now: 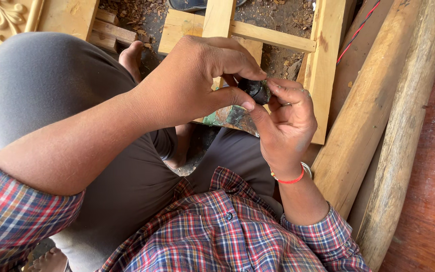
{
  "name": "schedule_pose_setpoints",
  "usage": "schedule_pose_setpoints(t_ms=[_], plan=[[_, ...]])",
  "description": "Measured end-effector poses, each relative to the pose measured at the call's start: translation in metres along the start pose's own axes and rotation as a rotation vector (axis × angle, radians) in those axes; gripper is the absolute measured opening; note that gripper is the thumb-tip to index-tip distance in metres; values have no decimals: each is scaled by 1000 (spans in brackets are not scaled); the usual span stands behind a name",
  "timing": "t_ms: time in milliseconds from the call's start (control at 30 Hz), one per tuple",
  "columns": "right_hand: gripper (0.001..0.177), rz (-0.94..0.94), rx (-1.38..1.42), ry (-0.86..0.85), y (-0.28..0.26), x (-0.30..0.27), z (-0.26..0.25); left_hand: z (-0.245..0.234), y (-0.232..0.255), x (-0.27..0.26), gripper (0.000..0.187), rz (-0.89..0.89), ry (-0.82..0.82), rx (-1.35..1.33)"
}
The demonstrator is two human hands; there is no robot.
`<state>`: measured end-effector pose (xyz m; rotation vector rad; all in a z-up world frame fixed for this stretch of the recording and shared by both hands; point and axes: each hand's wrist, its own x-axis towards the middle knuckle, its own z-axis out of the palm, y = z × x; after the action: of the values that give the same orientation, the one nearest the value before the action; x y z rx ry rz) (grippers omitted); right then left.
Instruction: The person applies a green paste from a container onto the joints of a wooden frame, spreading it with their fingers and a small metal piece.
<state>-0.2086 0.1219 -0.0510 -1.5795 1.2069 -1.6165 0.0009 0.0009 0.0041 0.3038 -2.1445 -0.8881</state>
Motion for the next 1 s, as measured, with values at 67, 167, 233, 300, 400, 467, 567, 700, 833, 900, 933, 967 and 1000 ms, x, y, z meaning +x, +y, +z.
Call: schedule_pose_setpoints(t_ms=[67,167,233,300,400,467,567,700,833,900,933,967,1000], plan=[[39,-24,6,-8,-1,1,1,-1,0,0,39,5,11,1],[37,-40,-11,-5,-3,2,2,-2,2,1,39,9,-2,6],[37,-38,-19,8,-4,2,3,-1,3,1,40,-26,0,-33],[35,-55,-24,10,-4,1,4,-1,2,1,41,-3,23,-26],[35,-80,-60,-1,-6,3,5,1,-1,0,40,58,61,9],[34,-77,-139,-9,-10,4,3,2,-2,-1,40,23,50,-23],[30,-85,-261,-33,-16,8,1,1,-2,-2,39,17,17,-23],[29,-118,-218,-66,-16,8,1,3,-2,-3,39,15,5,-10],[36,-120,-172,-41,-7,3,0,6,-2,-3,42,37,12,7],[50,-73,-106,-3,-5,0,2,6,1,0,45,36,13,32],[55,-45,-64,8,-4,0,3,7,3,2,46,33,14,50],[61,-13,-23,22,-4,-1,5,8,5,4,48,29,12,64],[64,10,17,23,-3,-1,6,7,6,6,53,-20,4,8]])
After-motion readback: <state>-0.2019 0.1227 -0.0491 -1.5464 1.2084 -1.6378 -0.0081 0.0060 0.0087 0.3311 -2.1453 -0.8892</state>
